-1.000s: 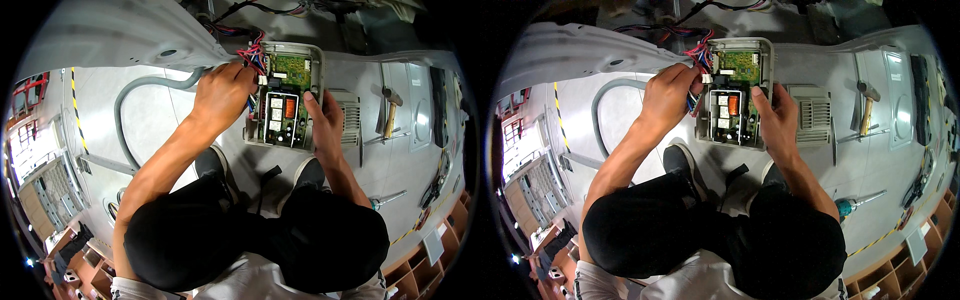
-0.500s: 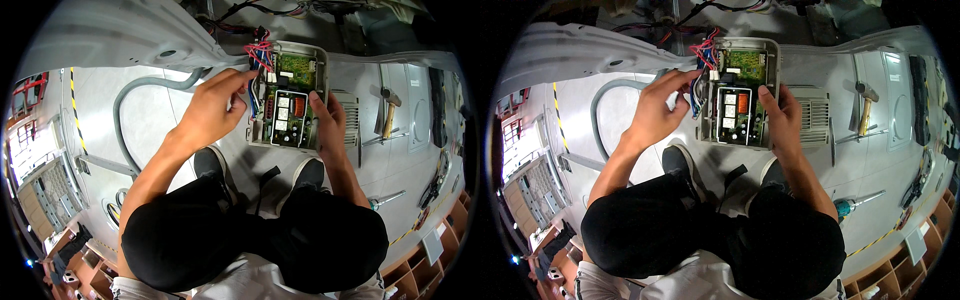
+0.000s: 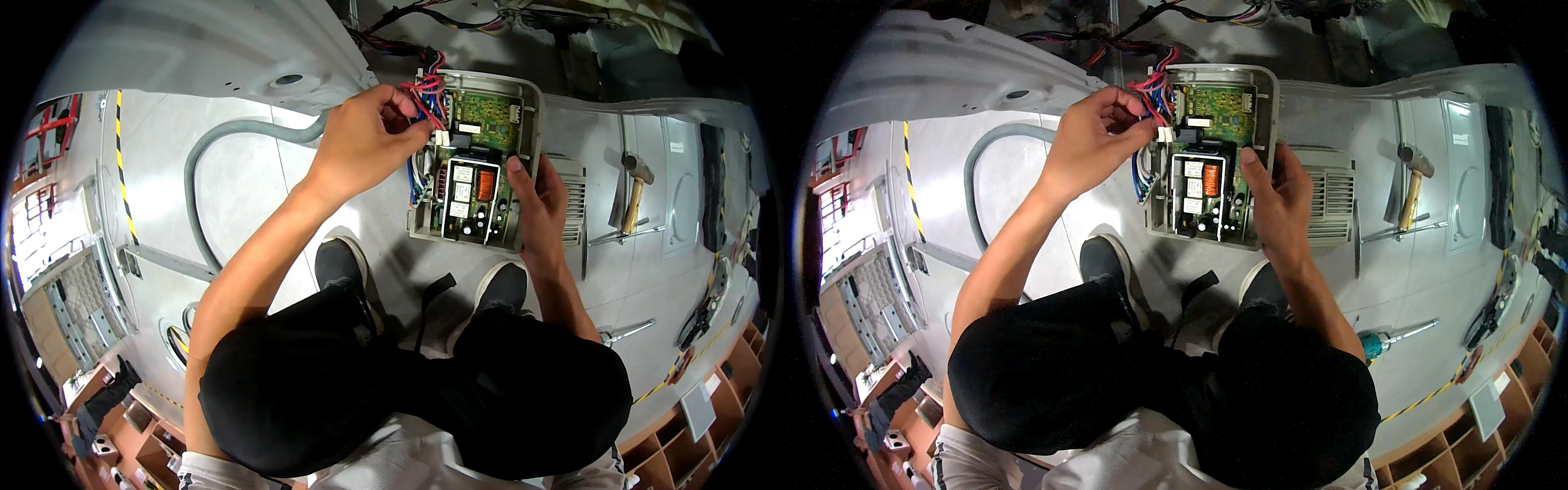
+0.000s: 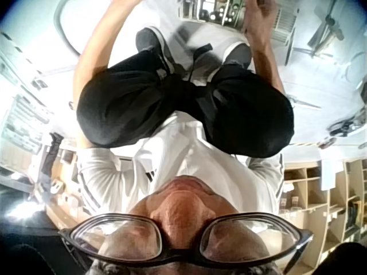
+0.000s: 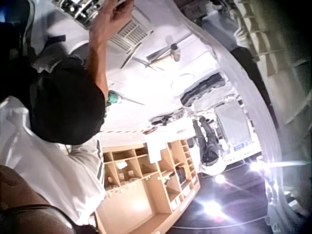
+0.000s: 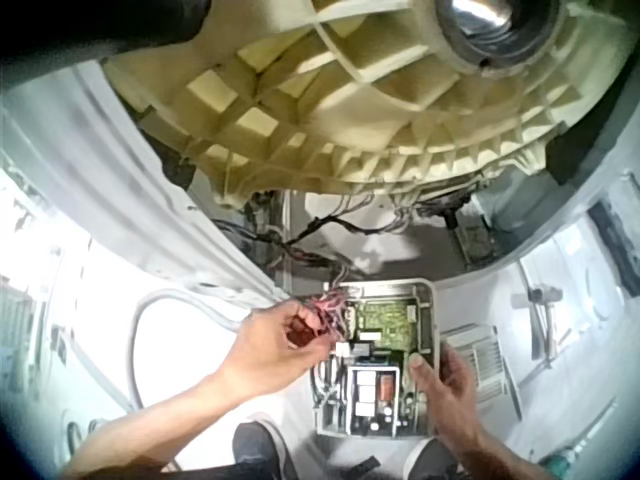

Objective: The person manipulates several wiring harnesses and a circuit board inside an appliance by hand, eventually fitting a grey plastic casing over the internal components.

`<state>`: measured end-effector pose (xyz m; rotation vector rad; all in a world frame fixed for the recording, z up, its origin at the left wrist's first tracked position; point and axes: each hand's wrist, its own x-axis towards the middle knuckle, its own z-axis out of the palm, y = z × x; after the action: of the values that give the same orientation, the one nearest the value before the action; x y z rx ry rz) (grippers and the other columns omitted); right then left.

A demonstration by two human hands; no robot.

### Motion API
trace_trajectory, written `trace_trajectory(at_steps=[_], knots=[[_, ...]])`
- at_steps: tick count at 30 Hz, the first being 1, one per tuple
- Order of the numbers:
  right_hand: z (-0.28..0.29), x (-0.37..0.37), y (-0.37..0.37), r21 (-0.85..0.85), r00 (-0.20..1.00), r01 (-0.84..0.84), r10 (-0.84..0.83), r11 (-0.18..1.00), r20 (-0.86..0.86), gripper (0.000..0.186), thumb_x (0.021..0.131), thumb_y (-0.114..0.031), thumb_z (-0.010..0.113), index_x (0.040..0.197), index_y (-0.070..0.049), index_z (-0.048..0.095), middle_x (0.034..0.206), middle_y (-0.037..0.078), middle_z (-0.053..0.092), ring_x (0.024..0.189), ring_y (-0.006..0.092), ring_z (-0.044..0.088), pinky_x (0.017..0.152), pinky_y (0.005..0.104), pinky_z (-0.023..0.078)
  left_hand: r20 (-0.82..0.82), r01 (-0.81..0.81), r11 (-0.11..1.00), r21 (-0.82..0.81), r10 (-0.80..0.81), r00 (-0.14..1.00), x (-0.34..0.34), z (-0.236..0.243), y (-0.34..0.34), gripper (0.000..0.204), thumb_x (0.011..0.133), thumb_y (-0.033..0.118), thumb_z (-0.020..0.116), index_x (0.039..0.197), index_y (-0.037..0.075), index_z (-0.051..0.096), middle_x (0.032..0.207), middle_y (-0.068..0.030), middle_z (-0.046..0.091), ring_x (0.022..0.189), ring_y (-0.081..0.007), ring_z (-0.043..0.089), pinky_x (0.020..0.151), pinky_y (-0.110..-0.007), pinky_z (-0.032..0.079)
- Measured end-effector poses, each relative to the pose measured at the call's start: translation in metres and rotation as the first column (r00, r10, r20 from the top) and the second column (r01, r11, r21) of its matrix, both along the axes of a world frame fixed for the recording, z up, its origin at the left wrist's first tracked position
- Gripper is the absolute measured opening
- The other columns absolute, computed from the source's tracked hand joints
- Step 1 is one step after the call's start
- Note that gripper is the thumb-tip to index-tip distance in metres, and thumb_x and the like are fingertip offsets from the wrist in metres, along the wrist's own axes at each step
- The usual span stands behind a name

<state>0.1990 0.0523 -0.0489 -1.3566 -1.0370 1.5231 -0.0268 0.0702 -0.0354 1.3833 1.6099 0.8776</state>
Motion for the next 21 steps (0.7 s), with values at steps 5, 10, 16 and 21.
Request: trace_trajectory(at_steps=[5,10,16,21], knots=[[0.000,0.001,-0.001,0.045,0.999,-0.017,0.015,0.999,0.046,0.027,0.090,-0.024,0.063,0.100,0.002,0.059,0.082,-0.002,0.057,0.073,0.0036,0.044,0.065,0.0193,0.036,0.060,-0.042,0.994,-0.100,0.048,0.997,0.007,-0.003,-0.001,0.011,0.079,0.003,0.062,0.086,-0.003,0.054,0.076,-0.0069,0.061,0.062,-0.0091,0.058,0.057,-0.021,0.047],[-0.006,0.001,-0.003,0.040,0.996,-0.039,0.036,0.998,0.077,0.027,0.090,-0.024,0.063,0.099,0.002,0.060,0.081,-0.002,0.057,0.072,0.0042,0.044,0.064,0.0196,0.036,0.002,-0.109,0.991,-0.080,0.110,0.994,0.005,-0.020,-0.010,0.015,0.078,0.009,0.063,0.084,-0.002,0.056,0.074,-0.0074,0.061,0.059,-0.0109,0.058,0.056,-0.024,0.047],[-0.009,0.001,-0.003,0.052,0.994,-0.060,0.055,0.997,0.089,0.028,0.090,-0.024,0.063,0.099,0.002,0.060,0.080,-0.002,0.057,0.072,0.0045,0.045,0.063,0.0201,0.036,0.161,-0.112,0.981,-0.156,0.137,0.977,0.009,-0.024,-0.013,0.024,0.081,0.020,0.063,0.088,-0.004,0.063,0.067,-0.0082,0.064,0.055,-0.0126,0.062,0.055,-0.025,0.048],[-0.010,0.002,-0.002,0.040,0.994,-0.053,0.050,0.998,0.094,0.027,0.090,-0.024,0.063,0.099,0.002,0.060,0.080,-0.002,0.056,0.072,0.0041,0.044,0.063,0.0201,0.036,0.194,0.004,0.978,-0.207,0.037,0.980,0.003,-0.016,-0.013,0.019,0.089,0.010,0.055,0.091,-0.006,0.064,0.068,-0.0037,0.060,0.058,-0.0065,0.056,0.054,-0.022,0.046]])
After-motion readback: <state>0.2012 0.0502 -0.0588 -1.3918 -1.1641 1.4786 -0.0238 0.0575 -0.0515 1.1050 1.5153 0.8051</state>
